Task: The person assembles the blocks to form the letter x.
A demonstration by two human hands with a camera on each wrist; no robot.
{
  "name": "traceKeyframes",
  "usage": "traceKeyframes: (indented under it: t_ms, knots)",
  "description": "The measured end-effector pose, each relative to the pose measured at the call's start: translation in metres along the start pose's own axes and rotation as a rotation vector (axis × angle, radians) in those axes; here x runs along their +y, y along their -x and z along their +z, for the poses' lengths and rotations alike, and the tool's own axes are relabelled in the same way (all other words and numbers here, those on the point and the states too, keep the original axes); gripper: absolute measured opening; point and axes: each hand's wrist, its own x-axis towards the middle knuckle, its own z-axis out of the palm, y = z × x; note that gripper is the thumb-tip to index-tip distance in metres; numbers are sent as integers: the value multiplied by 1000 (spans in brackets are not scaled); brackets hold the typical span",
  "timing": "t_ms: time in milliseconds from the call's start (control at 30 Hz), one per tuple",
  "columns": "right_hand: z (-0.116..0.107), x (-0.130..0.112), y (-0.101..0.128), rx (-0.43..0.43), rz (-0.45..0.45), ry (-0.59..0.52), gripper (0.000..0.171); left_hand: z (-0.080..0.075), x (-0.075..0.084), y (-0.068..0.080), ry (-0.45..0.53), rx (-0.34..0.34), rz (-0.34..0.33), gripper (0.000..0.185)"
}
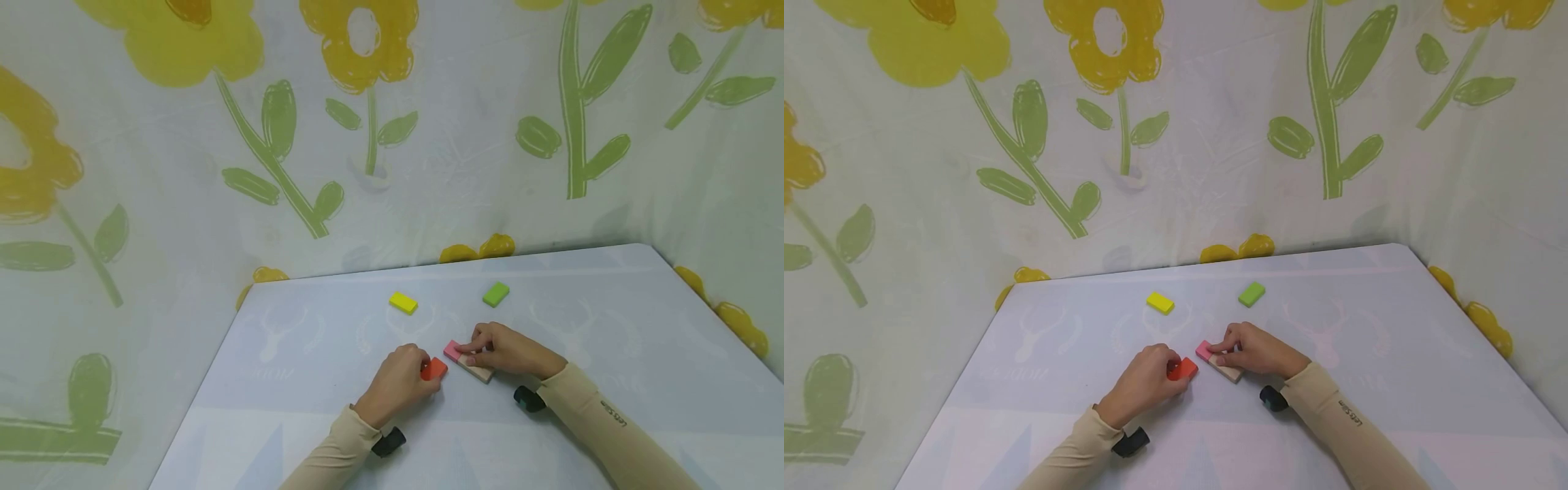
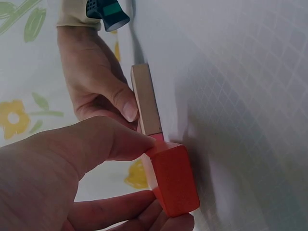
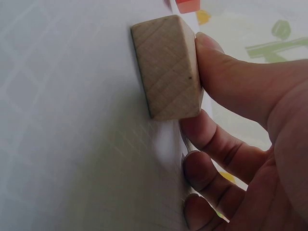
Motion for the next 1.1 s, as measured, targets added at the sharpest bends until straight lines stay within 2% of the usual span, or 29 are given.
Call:
traceKeyframes:
  t_ms: [200, 433, 667, 1100]
  knots:
    - [0, 1, 0, 0, -7, 1, 37, 0, 1, -1, 0, -3, 4, 20]
    - [0, 1, 0, 1, -8, 5, 37, 1, 0, -3, -14, 17, 39, 21]
    - [0, 1, 0, 0, -23, -8, 37, 3, 2, -6, -5, -4, 19, 21]
    - [0, 0, 2, 3, -14, -14, 38, 5, 3, -10, -1, -2, 29, 16]
